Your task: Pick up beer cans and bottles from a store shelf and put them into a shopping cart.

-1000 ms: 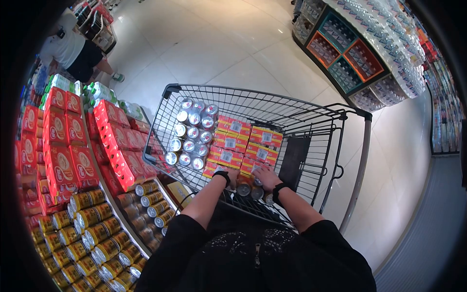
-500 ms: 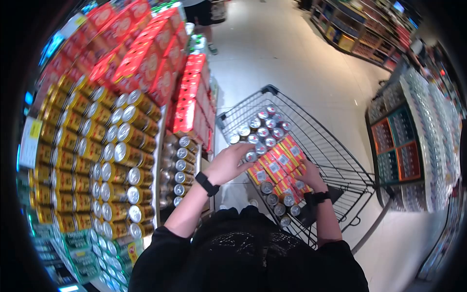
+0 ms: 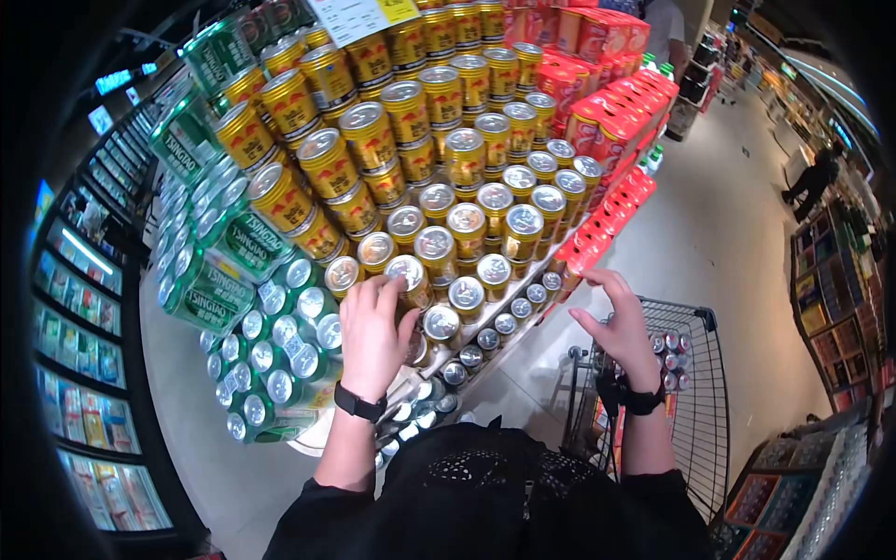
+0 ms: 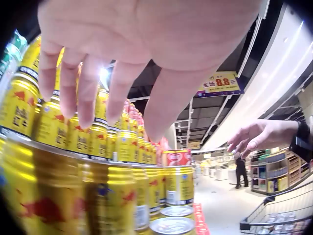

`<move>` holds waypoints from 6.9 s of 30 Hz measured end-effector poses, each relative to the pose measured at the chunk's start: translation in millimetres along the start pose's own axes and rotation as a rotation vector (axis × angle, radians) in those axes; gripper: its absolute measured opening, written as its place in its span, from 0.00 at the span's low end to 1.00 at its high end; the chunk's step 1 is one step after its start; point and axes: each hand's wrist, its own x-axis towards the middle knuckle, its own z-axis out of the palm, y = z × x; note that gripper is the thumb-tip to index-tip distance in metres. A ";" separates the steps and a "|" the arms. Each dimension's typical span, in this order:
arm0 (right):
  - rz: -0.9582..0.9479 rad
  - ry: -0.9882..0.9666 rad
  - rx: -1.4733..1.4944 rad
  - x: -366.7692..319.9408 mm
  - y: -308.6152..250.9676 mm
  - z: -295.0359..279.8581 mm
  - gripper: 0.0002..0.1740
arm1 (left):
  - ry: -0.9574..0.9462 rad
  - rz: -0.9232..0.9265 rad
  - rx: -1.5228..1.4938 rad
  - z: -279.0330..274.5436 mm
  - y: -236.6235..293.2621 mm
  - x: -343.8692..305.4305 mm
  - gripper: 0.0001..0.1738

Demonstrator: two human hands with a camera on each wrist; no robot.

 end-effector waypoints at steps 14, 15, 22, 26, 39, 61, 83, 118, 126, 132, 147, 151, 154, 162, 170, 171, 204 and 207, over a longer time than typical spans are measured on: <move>0.071 -0.233 -0.496 125.2 11.7 83.4 0.40 | -0.130 -0.212 0.055 12.7 -49.3 -1.7 0.41; 0.056 -0.198 -0.535 124.2 10.0 85.1 0.39 | -0.115 -0.199 0.055 16.6 -51.3 -1.9 0.43; 0.040 -0.148 -0.556 123.4 24.2 101.6 0.38 | -0.080 -0.237 0.006 25.8 -49.1 -1.9 0.48; 0.004 -0.105 -0.502 120.2 25.7 99.5 0.37 | -0.032 -0.213 0.002 17.6 -44.1 -3.5 0.47; 0.090 -0.059 -0.125 9.2 -45.2 -25.2 0.36 | 0.122 0.131 -0.390 -29.3 46.8 10.7 0.40; 1.088 0.483 -0.450 -423.8 70.5 -129.9 0.37 | -1.003 1.311 -0.660 292.6 448.9 -121.0 0.31; 1.718 0.408 -0.440 -534.0 164.8 18.6 0.37 | -1.279 1.669 -0.110 438.0 410.9 -273.9 0.38; 0.999 0.623 0.086 -370.8 165.8 -165.9 0.28 | -0.677 0.776 -0.774 195.2 309.2 -0.1 0.20; 0.580 0.141 0.180 -136.8 105.8 -106.0 0.26 | -0.324 0.356 -0.411 89.1 121.3 25.1 0.18; 0.086 -0.136 0.215 21.9 17.6 -11.9 0.27 | 0.045 0.009 -0.132 20.6 18.6 23.3 0.21; -0.504 -0.445 -0.294 150.4 -24.5 162.0 0.45 | -0.071 -0.292 -0.064 67.3 -23.3 15.7 0.43; -0.465 -0.432 -0.264 150.2 -23.5 164.8 0.44 | -0.047 -0.319 -0.121 77.2 -28.9 14.5 0.43; -0.480 -0.410 -0.215 148.9 -23.2 162.7 0.43 | 0.008 -0.275 -0.160 78.9 -32.6 13.2 0.42; -0.468 -0.326 0.032 140.5 -53.4 118.2 0.43 | 0.272 -0.164 -0.266 12.9 -20.8 16.5 0.38; -0.087 -0.448 0.650 108.6 -67.3 64.6 0.37 | 0.117 -0.360 -1.483 -9.4 -20.6 7.0 0.38; -0.075 -0.459 0.749 101.3 -67.6 61.6 0.29 | 0.088 -0.357 -1.530 -9.3 -15.7 6.1 0.38; 0.547 0.562 0.495 -255.6 -38.4 -169.3 0.37 | -0.927 0.243 -1.554 129.8 275.9 -15.5 0.45; 0.741 0.718 0.293 -312.8 -15.5 -176.6 0.38 | -1.004 0.373 -1.326 183.8 321.5 -37.0 0.36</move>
